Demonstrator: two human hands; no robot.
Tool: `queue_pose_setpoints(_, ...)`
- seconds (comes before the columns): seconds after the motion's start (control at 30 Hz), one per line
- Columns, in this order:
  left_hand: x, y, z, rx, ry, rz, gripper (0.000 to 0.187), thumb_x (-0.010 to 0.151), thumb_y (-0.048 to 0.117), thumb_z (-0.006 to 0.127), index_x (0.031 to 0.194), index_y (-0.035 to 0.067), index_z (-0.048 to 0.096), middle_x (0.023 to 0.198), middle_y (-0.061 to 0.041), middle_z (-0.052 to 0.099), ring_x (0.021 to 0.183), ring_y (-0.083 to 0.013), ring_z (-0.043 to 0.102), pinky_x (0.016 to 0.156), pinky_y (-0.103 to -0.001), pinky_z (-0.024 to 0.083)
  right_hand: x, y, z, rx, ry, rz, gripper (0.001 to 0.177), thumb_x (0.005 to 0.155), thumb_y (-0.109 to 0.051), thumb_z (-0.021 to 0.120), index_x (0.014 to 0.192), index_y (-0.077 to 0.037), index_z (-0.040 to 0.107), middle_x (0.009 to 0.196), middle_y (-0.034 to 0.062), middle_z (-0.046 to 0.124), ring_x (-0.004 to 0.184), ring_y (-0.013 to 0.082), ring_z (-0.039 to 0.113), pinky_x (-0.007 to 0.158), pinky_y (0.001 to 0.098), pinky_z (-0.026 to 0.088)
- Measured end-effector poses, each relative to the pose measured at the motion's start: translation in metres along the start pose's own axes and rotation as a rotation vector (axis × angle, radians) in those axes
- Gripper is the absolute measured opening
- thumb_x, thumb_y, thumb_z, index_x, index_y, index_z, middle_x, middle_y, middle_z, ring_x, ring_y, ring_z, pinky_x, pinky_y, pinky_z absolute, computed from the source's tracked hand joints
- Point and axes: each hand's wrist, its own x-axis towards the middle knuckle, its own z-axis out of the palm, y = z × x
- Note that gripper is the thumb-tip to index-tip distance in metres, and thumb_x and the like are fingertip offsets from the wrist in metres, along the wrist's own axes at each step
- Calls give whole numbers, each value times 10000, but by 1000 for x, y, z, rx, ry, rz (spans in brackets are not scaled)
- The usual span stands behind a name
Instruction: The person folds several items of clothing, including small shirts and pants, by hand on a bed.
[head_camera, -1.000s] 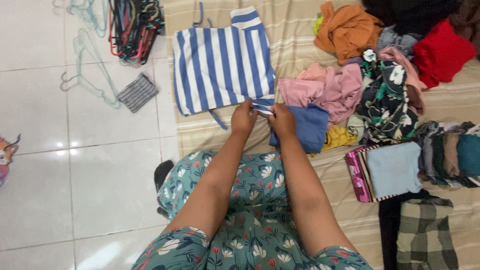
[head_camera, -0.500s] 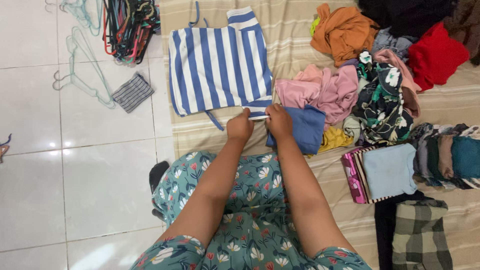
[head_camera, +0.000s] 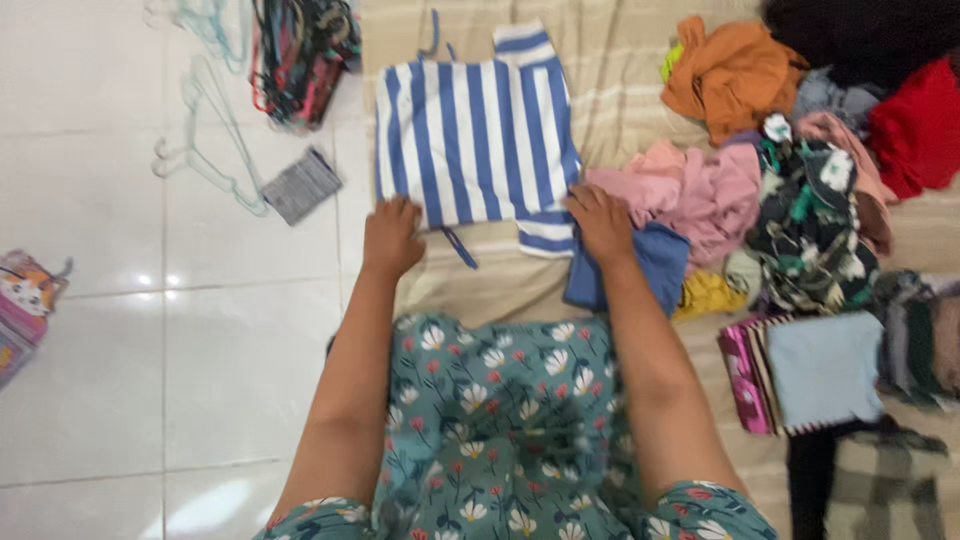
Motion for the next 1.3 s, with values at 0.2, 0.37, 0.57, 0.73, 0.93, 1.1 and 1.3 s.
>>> queue_pose_setpoints(0.2, -16, -50, 34, -64, 192, 71, 391, 760, 22, 658, 1147, 76, 671, 1224, -100, 669, 1102, -355, 613, 904, -474, 535, 20, 23, 14, -33, -276, -105, 256, 904, -169, 584, 1110, -183, 736, 1257, -17, 727, 1229, 194, 597, 1004, 406, 443)
queue_pose_setpoints(0.37, -7, -37, 12, -182, 260, 8, 229, 760, 50, 700, 988, 64, 719, 1112, -108, 698, 1069, -359, 621, 854, -469, 522, 46, 29, -1, 239, -336, -55, 234, 833, -111, 672, 1045, -141, 764, 1121, -8, 752, 1157, 247, 674, 984, 398, 538)
queue_pose_setpoints(0.57, -27, -42, -50, -646, 447, 96, 190, 841, 13, 650, 1015, 38, 721, 1119, -109, 727, 1097, -291, 668, 940, -399, 528, 20, 39, -67, 605, -165, -42, 360, 822, -35, 615, 1151, -53, 761, 1201, 141, 737, 1179, 311, 658, 980, 443, 513)
queue_pose_setpoints(0.73, -34, -74, -27, -1035, 289, -353, 129, 927, 109, 725, 968, -12, 703, 884, -95, 676, 830, -179, 617, 769, -349, 502, -7, 63, -32, 1376, -282, 926, 313, 964, -202, 621, 1225, -66, 728, 1057, 85, 740, 909, 195, 640, 819, 394, 473)
queue_pose_setpoints(0.93, -62, -86, 80, -1245, -130, -866, 332, 879, 215, 723, 1107, -23, 680, 835, -84, 667, 705, -225, 607, 632, -392, 503, -50, 7, 40, 1488, -533, 1376, 482, 935, -444, 638, 1264, -92, 667, 1117, 30, 774, 982, 176, 726, 902, 365, 564)
queue_pose_setpoints(1.1, -113, -87, 103, -987, 197, -716, 722, 675, 167, 853, 1220, 86, 386, 871, -117, 739, 771, -196, 692, 709, -324, 557, -98, 3, 36, 1052, -518, 1048, 473, 867, -219, 825, 1262, 18, 719, 1058, 79, 719, 903, 199, 635, 786, 343, 498)
queue_pose_setpoints(1.3, -125, -90, 106, -709, 125, -682, 541, 737, 193, 929, 1049, 69, 505, 871, -156, 727, 761, -224, 687, 668, -343, 552, -114, 0, 25, 600, -363, 924, 595, 755, -254, 864, 1275, -64, 646, 955, 71, 725, 861, 179, 691, 760, 318, 533)
